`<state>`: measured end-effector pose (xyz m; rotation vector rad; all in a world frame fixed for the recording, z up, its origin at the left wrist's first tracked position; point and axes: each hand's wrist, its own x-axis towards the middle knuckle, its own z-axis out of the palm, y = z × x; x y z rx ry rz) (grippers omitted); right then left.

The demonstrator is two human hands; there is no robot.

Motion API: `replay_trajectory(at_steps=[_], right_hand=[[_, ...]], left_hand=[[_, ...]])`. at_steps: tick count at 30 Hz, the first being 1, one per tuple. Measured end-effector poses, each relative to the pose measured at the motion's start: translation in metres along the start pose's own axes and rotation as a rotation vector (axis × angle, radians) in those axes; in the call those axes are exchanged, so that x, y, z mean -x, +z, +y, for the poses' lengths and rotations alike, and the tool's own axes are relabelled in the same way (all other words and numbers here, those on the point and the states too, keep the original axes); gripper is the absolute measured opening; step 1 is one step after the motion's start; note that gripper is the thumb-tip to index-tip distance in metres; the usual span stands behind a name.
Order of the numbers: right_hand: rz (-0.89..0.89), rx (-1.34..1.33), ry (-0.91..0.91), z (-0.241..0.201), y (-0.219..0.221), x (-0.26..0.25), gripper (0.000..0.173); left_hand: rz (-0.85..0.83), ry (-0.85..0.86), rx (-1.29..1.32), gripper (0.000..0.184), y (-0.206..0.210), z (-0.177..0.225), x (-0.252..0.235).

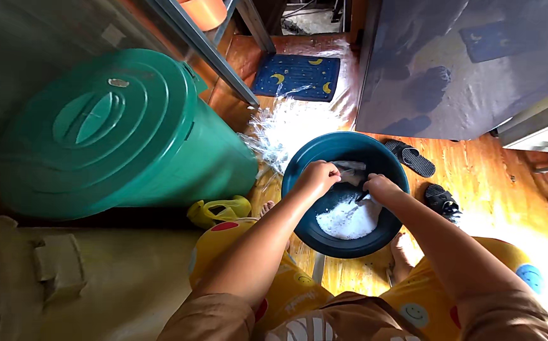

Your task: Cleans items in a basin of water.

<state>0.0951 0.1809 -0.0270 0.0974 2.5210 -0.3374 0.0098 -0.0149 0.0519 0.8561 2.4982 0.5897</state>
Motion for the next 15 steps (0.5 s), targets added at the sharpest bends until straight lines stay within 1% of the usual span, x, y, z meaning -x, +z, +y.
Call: replay_trajectory(at_steps=[4, 10, 15], right_hand=[[-0.010, 0.037, -0.041, -0.0014, 0.0047, -0.0007, 0.028], [-0.039, 0.052, -0.050, -0.0059, 0.0076, 0.0009, 0.029], [-0.076, 0.069, -0.098, -0.0080, 0.0110, 0.0010, 0.029]], left_hand=[[-0.010, -0.004, -0.002, 0.017, 0.0008, 0.0001, -0.0008], [-0.016, 0.006, -0.005, 0.016, 0.0034, 0.0006, -0.0014], [-0.022, 0.003, -0.022, 0.015, 0.0047, 0.0020, -0.0009]])
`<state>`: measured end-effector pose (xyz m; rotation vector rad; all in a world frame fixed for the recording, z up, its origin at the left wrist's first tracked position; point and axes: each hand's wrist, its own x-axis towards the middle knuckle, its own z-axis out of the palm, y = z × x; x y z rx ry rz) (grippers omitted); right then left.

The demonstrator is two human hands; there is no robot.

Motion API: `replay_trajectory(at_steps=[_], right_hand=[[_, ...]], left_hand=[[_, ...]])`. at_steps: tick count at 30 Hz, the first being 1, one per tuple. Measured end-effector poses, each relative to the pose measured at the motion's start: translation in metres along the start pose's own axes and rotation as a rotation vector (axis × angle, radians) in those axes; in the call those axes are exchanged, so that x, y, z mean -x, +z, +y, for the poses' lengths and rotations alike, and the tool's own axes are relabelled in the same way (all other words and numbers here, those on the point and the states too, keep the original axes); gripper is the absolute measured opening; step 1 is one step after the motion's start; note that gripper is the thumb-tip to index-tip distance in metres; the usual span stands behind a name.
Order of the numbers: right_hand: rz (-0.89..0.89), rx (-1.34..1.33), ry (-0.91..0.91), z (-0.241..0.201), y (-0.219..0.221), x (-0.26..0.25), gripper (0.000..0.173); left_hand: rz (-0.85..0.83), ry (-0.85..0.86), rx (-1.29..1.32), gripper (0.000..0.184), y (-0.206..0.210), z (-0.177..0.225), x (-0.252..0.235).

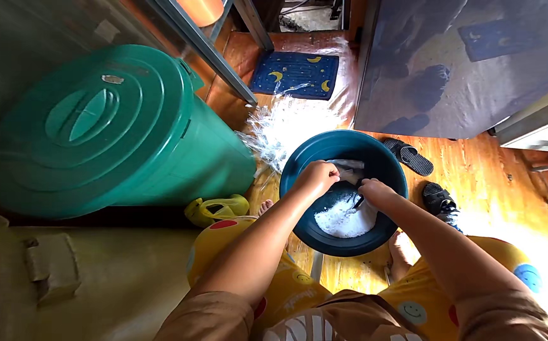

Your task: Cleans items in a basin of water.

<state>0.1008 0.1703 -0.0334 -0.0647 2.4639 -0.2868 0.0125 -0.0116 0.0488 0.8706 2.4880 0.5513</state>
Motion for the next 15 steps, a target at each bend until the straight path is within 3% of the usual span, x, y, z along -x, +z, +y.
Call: replay_trajectory(at_steps=[15], right_hand=[[-0.009, -0.026, 0.004, -0.002, 0.000, 0.012, 0.030]], left_hand=[[-0.044, -0.009, -0.039, 0.018, 0.007, -0.001, -0.004]])
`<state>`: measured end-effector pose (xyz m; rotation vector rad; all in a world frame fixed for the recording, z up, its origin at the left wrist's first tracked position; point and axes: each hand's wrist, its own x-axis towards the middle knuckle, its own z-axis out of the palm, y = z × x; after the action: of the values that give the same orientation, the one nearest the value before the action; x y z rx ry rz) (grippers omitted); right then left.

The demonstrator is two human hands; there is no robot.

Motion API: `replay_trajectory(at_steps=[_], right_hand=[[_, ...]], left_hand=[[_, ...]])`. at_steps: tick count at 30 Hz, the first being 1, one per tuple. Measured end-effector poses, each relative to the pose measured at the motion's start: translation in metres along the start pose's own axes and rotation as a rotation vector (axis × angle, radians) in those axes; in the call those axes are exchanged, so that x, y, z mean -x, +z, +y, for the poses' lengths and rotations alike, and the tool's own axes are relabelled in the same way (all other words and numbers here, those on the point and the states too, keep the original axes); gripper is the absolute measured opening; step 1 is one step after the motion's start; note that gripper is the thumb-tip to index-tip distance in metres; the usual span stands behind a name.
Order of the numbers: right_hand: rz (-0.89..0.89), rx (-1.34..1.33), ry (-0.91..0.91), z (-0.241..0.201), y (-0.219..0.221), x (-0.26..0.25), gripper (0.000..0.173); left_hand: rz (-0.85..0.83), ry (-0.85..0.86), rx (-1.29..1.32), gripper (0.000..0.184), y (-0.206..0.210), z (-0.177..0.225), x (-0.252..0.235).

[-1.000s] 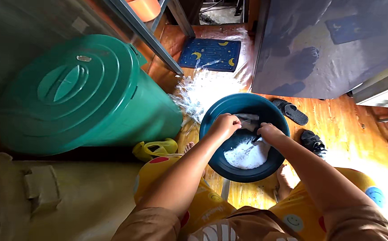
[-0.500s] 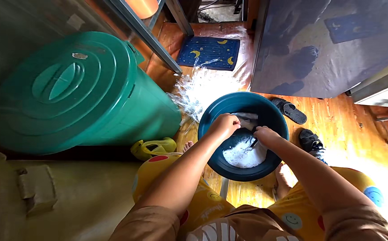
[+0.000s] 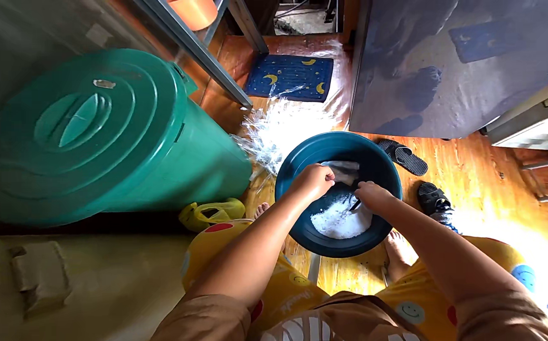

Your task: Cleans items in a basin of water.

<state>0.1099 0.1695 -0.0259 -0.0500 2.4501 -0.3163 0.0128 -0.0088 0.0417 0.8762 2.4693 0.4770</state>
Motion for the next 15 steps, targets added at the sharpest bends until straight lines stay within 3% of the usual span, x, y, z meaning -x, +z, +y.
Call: replay_trajectory(at_steps=[15], right_hand=[[0.033, -0.006, 0.044, -0.019, -0.015, 0.048, 0.024]], left_hand=[[-0.130, -0.031, -0.106, 0.027, 0.002, 0.012, -0.002]])
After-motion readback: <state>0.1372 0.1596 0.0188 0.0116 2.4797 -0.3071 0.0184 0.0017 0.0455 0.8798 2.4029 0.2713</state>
